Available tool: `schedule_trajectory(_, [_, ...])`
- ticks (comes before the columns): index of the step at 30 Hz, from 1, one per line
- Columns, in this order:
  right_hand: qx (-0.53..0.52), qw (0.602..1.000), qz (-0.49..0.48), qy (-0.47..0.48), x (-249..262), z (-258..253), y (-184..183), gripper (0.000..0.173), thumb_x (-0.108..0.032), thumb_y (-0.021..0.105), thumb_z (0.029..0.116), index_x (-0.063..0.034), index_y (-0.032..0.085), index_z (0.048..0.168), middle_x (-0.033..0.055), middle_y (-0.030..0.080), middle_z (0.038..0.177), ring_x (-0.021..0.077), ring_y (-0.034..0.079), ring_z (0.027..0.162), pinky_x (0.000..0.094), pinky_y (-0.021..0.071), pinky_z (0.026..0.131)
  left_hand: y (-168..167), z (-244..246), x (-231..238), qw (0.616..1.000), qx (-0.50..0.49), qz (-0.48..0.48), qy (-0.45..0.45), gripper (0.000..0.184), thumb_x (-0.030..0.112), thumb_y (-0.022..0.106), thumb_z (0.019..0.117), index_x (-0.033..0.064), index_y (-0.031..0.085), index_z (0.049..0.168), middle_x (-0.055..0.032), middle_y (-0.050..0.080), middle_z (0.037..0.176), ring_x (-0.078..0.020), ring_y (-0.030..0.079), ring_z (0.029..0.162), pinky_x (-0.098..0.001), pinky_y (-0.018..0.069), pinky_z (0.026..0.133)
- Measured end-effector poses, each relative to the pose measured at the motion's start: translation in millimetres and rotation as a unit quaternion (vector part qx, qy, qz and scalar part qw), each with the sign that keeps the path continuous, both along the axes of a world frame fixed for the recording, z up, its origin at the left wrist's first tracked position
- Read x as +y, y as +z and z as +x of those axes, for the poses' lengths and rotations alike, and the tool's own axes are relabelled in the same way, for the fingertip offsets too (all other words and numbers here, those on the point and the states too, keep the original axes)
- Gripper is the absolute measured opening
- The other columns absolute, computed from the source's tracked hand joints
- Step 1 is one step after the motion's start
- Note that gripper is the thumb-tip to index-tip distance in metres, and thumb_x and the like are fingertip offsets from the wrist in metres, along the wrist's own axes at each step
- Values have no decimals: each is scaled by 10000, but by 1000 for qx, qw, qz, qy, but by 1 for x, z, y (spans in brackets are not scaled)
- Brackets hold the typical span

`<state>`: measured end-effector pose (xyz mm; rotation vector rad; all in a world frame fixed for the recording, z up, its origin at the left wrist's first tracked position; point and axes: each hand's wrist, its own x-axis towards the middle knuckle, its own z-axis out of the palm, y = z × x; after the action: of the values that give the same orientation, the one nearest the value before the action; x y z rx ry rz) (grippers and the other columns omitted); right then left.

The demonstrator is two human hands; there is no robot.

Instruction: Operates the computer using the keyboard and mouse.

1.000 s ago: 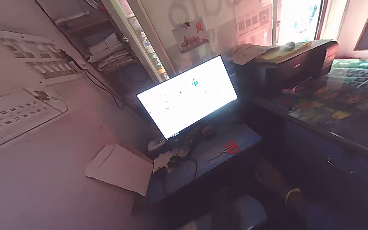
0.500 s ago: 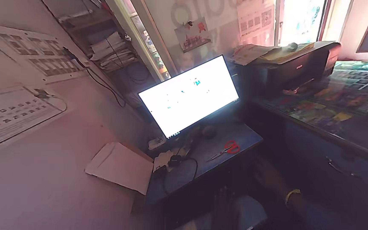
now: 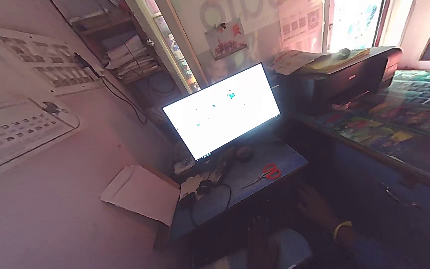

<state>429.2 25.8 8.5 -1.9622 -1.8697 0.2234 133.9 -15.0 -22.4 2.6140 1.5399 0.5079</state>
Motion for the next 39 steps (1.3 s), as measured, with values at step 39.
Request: schedule_trajectory(39, [-7,1000,15,7,3,2,-6,505,-376,542,1002,-235,550,1487,104,411,1610,278,419,1472,446,414,1173,-7,1,5,1000,0,2,11,678,569,391,1042,100,490,1523,-155,345,1648,-347,301,1536,-558,215,1255])
